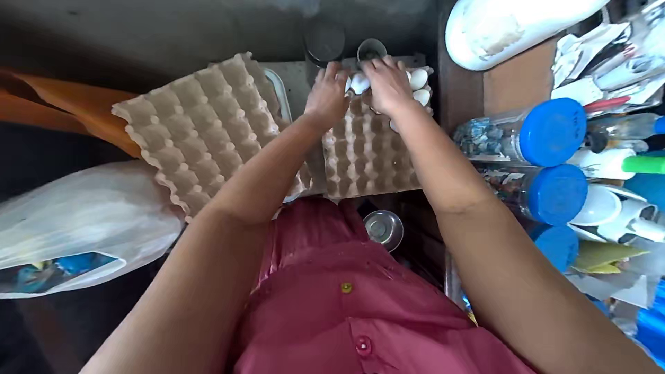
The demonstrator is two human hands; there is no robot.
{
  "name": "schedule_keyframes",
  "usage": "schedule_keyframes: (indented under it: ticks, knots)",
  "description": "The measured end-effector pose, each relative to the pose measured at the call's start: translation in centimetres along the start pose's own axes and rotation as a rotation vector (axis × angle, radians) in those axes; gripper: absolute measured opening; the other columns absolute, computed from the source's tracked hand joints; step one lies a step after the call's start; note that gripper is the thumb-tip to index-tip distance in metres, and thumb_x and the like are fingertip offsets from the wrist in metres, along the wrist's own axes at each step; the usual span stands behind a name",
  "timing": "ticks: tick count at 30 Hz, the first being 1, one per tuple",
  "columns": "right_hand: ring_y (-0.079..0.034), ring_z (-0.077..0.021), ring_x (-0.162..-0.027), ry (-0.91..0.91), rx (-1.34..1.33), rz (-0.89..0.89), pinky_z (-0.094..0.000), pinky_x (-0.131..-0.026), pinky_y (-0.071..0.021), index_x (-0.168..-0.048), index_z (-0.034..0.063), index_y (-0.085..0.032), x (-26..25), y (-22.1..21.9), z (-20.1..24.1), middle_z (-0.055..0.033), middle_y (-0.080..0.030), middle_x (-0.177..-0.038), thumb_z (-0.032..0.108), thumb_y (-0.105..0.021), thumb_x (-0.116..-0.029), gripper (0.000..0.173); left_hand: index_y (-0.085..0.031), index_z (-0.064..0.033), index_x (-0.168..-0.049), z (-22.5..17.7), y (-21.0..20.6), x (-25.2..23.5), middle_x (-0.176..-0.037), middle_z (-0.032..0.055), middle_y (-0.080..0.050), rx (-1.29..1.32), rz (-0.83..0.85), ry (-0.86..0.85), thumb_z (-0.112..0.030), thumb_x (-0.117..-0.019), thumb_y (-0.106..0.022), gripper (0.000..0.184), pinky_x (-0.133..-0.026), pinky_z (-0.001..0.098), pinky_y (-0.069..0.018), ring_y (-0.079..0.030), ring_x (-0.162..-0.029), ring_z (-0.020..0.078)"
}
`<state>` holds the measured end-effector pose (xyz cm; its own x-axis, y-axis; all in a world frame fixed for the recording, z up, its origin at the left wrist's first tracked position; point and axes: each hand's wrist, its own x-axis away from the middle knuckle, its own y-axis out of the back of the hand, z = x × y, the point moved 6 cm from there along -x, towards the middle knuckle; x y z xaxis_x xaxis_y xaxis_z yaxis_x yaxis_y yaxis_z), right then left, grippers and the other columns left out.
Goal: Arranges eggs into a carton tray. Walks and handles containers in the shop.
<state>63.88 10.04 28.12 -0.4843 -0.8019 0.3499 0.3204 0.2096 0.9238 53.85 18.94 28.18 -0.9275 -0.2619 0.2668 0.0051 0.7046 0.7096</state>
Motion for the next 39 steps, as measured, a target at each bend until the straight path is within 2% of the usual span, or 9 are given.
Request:
schedule_keyframes:
  ticks: [5, 9, 14, 19, 22, 29, 33, 36, 39]
  knots:
    - [-0.057, -0.0382, -0.13, 0.106, 0.033, 0.012, -0.0596, -0.115, -0.033, -0.13, 0.0008, -0.065, -1.5, -0.9, 0.4, -0.0187, -0.064, -0.133, -0.001, -0.072, -0.0865, 0.044, -0.056, -0.0013, -0.142, 0.0, -1.6, -3.6, -0.152, 0.0242, -0.045, -0.194, 0.091, 0.123, -0.013, -0.0936, -0.069, 0.051, -0.107, 0.0633, -0.0428, -0.035, -0.145, 0.0478]
    - [-0.053, -0.0402, -0.135, 0.103, -0.019, -0.018, -0.0589, -0.125, -0.0207, -0.135, -0.002, -0.06, -1.0, -0.4, -0.1, -0.0227, -0.059, -0.138, 0.006, -0.075, -0.0884, 0.05, -0.06, -0.0008, -0.137, 0.2, -1.3, -3.8, -0.149, 0.0258, -0.045, -0.195, 0.111, 0.112, -0.005, -0.092, -0.07, 0.046, -0.108, 0.0597, -0.0453, -0.037, -0.143, 0.047]
    - [-0.058, -0.0388, -0.127, 0.001, -0.229, -0.141, -0.0508, -0.108, -0.0472, -0.133, 0.0043, -0.062, 4.7, 2.3, -0.8, -0.0217, -0.059, -0.136, 0.013, -0.076, -0.0887, 0.047, -0.059, 0.0047, -0.135, 0.1, -0.8, -3.4, -0.148, 0.0271, -0.046, -0.227, 0.181, 0.04, 0.004, -0.0884, -0.071, 0.048, -0.113, 0.0561, -0.0421, -0.038, -0.143, 0.0467]
    - [-0.064, -0.0415, -0.116, -0.04, -0.285, -0.115, -0.0567, -0.099, -0.0517, -0.126, 0.0018, -0.066, 12.5, -0.1, -1.6, -0.0237, -0.064, -0.125, 0.012, -0.079, -0.0852, 0.045, -0.059, 0.0042, -0.135, 0.4, 1.0, -2.2, -0.142, 0.0284, -0.052, -0.023, 0.009, -0.052, -0.001, -0.0932, -0.066, 0.043, -0.116, 0.051, -0.0387, -0.046, -0.138, 0.0445]
    - [-0.063, -0.0431, -0.116, -0.089, -0.257, -0.055, -0.0582, -0.098, -0.052, -0.126, 0.0003, -0.066, 14.4, -2.7, -1.9, -0.0246, -0.064, -0.123, 0.01, -0.08, -0.0843, 0.045, -0.059, 0.0058, -0.135, -0.7, 1.8, 1.1, -0.137, 0.0282, -0.056, 0.118, -0.165, -0.196, -0.003, -0.0941, -0.066, 0.042, -0.11, 0.0452, -0.0461, -0.055, -0.128, 0.0405]
    - [-0.058, -0.0476, -0.12, -0.1, -0.179, 0.031, -0.0587, -0.099, -0.05, -0.123, -0.006, -0.064, 13.7, -4.8, -0.6, -0.0277, -0.061, -0.126, 0.004, -0.078, -0.0863, 0.04, -0.059, 0.0066, -0.134, -2.8, -5.4, 5.0, -0.137, 0.027, -0.058, -0.02, 0.007, -0.383, -0.002, -0.1001, -0.059, 0.035, -0.109, 0.0502, -0.0459, -0.054, -0.129, 0.0464]
    - [-0.061, -0.0437, -0.119, -0.072, -0.238, 0.118, -0.059, -0.099, -0.0502, -0.126, -0.0016, -0.065, 12.7, -3.4, -1.1, -0.0245, -0.062, -0.128, 0.017, -0.077, -0.0908, 0.042, -0.058, 0.004, -0.137, -2.8, -7.2, 4.5, -0.14, 0.0252, -0.056, -0.148, 0.044, -0.366, 0.008, -0.0979, -0.054, 0.04, -0.102, 0.0518, -0.0515, -0.054, -0.13, 0.0461]
    - [-0.066, -0.041, -0.115, -0.123, -0.262, 0.009, -0.0603, -0.096, -0.0518, -0.131, 0.0029, -0.065, 10.2, 0.5, -2.8, -0.0215, -0.064, -0.13, 0.023, -0.064, -0.1009, 0.036, -0.058, 0.0027, -0.138, -3.3, -7.3, 4.4, -0.141, 0.024, -0.055, -0.135, 0.106, -0.315, 0.007, -0.0966, -0.057, 0.041, -0.103, 0.0523, -0.0509, -0.052, -0.132, 0.0452]
    - [-0.057, -0.042, -0.129, -0.244, -0.198, -0.114, -0.0587, -0.106, -0.046, -0.134, 0.0017, -0.063, 5.8, 2.8, -6.0, -0.0229, -0.06, -0.137, 0.019, -0.062, -0.1002, 0.038, -0.061, 0.0035, -0.134, -4.1, -6.0, 2.7, -0.137, 0.025, -0.059, -0.058, 0.1, -0.301, -0.009, -0.0982, -0.06, 0.038, -0.107, 0.0536, -0.0465, -0.053, -0.132, 0.0441]
